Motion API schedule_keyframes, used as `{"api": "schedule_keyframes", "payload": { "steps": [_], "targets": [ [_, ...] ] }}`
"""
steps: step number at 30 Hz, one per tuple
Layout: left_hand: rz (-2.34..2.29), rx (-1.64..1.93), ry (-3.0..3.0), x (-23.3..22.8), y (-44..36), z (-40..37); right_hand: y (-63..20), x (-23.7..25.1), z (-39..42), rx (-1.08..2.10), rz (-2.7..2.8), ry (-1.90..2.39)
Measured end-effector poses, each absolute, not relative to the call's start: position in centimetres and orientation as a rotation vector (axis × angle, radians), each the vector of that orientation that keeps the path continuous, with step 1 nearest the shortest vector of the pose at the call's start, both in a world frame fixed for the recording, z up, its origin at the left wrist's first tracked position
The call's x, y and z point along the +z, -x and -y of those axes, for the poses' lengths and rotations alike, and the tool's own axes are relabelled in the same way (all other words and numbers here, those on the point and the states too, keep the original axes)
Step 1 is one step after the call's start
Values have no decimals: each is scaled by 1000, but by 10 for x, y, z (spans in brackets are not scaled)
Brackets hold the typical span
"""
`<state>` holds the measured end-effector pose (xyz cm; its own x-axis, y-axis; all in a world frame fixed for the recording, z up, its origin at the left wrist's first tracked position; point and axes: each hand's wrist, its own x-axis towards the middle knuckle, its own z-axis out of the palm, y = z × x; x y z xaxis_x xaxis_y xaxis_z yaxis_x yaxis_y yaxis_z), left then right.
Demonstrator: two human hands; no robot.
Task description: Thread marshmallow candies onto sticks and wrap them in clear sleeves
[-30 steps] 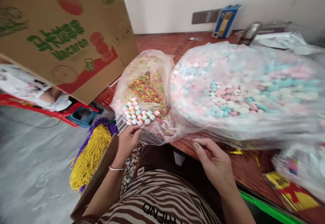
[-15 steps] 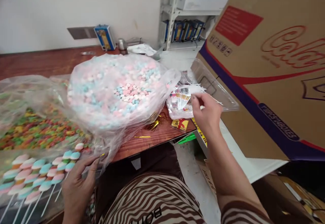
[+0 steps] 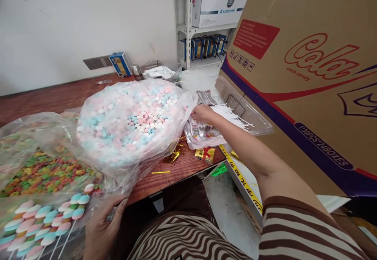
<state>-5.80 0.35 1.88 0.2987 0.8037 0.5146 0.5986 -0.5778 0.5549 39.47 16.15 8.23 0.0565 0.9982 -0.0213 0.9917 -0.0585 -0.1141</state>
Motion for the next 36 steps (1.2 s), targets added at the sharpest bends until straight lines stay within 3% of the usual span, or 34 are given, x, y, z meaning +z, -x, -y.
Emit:
{"api": "schedule_keyframes", "payload": {
  "steps": [4,7,9,12,16,23,30,36],
  "targets": [
    [-1218,1069,-2165,27,44,-8,-395,105,-132,16,2009,2356],
    [-1053,837,-1916,36,10,-6,-366,124,-90,-212,1767,2143],
    [-838,582,-1652,39,-23,0,-330,130,-57,-19,1483,1841],
    [-442,452,-1109,41,-71,7,-265,123,-13,647,1179,1363],
    [-302,850,-719,53,-92,6,-200,99,15,1150,959,1145],
    [-987,1541,-529,58,-27,-2,-153,64,-1,1192,1262,1131],
    [-1112,1728,-420,33,5,-8,-117,46,-16,1235,1421,1144],
    [-1079,1665,-331,37,7,-18,-115,42,-25,1363,1333,1097]
  ]
}}
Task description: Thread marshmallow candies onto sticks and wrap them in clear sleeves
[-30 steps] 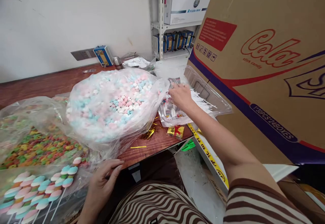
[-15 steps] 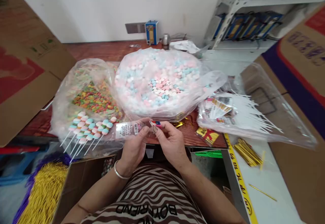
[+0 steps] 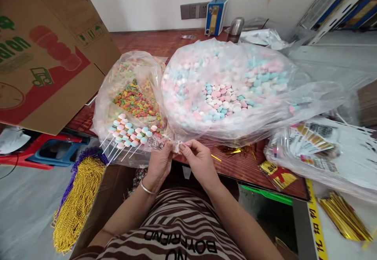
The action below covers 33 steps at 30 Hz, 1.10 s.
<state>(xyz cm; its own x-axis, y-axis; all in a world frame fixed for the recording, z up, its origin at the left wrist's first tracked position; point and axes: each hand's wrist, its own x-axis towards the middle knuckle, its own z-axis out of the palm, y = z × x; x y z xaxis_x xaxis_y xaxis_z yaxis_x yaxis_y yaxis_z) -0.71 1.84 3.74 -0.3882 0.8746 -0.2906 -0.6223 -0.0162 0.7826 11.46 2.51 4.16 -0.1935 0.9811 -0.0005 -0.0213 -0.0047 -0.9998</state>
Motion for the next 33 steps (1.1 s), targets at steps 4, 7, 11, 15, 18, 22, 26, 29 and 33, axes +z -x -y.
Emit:
{"api": "schedule_keyframes", "payload": {
  "steps": [4,7,11,15,18,22,26,29,33],
  "targets": [
    [-1031,1594,-308,30,13,-22,-120,39,-28,1221,1380,1180],
    [-959,1537,-231,22,19,-25,-123,39,-27,1185,1416,1180],
    [-881,1525,-87,18,23,-29,-125,43,-23,1031,1416,1087],
    [-898,1541,-7,23,23,-30,-124,48,-17,812,1603,982],
    [-903,1546,-28,24,20,-29,-120,47,-15,763,1695,946],
    [-971,1588,-142,21,15,-24,-114,42,-15,809,1787,919],
    [-982,1547,-199,21,13,-20,-111,38,-16,799,1765,918],
    [-908,1480,-269,24,16,-21,-111,37,-18,745,1729,897],
    [-886,1485,-283,28,21,-23,-112,33,-20,683,1766,850]
  ]
}}
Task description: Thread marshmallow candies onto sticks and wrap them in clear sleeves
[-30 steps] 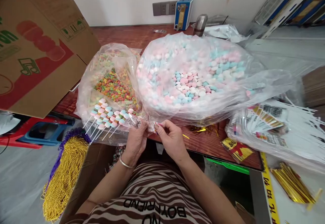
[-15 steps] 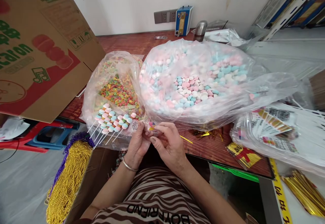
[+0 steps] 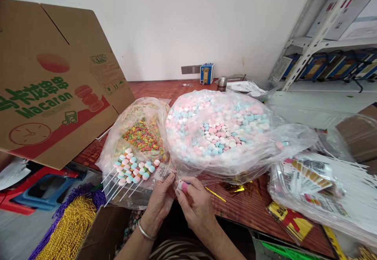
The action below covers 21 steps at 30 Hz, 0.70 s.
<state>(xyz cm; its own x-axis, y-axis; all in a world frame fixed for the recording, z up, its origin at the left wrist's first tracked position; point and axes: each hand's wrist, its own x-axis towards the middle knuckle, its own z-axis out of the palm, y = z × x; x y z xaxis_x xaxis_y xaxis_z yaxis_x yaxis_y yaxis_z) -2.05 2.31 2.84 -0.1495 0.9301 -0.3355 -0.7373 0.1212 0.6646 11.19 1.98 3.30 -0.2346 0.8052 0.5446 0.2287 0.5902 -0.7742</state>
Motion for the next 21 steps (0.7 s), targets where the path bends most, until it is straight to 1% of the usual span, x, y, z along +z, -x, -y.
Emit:
{"api": "schedule_keyframes", "payload": {
  "steps": [9,15,21],
  "targets": [
    [-894,1522,-229,28,31,-20,-108,32,-16,574,1836,983],
    [-825,1528,-128,20,37,-17,-102,40,-15,445,1933,923],
    [-746,1433,115,19,38,-20,-96,50,-13,438,1943,877]
  ]
}}
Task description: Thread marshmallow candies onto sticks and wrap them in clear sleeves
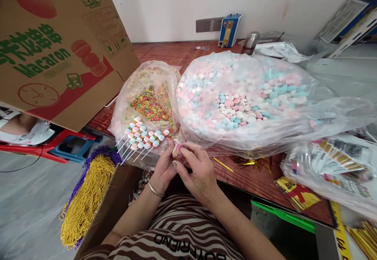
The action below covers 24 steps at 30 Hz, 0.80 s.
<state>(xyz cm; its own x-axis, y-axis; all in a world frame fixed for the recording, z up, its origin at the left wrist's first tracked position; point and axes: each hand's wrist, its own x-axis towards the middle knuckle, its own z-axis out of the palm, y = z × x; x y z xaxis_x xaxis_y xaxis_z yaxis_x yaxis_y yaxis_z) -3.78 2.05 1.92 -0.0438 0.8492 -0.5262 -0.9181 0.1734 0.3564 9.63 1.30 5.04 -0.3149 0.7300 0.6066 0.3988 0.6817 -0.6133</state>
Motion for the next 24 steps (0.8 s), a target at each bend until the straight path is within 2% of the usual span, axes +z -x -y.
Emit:
{"api": "schedule_keyframes", "payload": {
  "steps": [11,16,19,24],
  "targets": [
    [-673,1503,205,31,52,-19,-83,60,-12,467,1994,768],
    [-629,1728,170,30,103,6,-64,72,-28,568,1972,658],
    [-647,1950,134,33,148,40,-14,75,-47,699,2097,649],
    [-722,2218,78,32,202,95,123,61,-60,1034,2720,874]
  ]
}}
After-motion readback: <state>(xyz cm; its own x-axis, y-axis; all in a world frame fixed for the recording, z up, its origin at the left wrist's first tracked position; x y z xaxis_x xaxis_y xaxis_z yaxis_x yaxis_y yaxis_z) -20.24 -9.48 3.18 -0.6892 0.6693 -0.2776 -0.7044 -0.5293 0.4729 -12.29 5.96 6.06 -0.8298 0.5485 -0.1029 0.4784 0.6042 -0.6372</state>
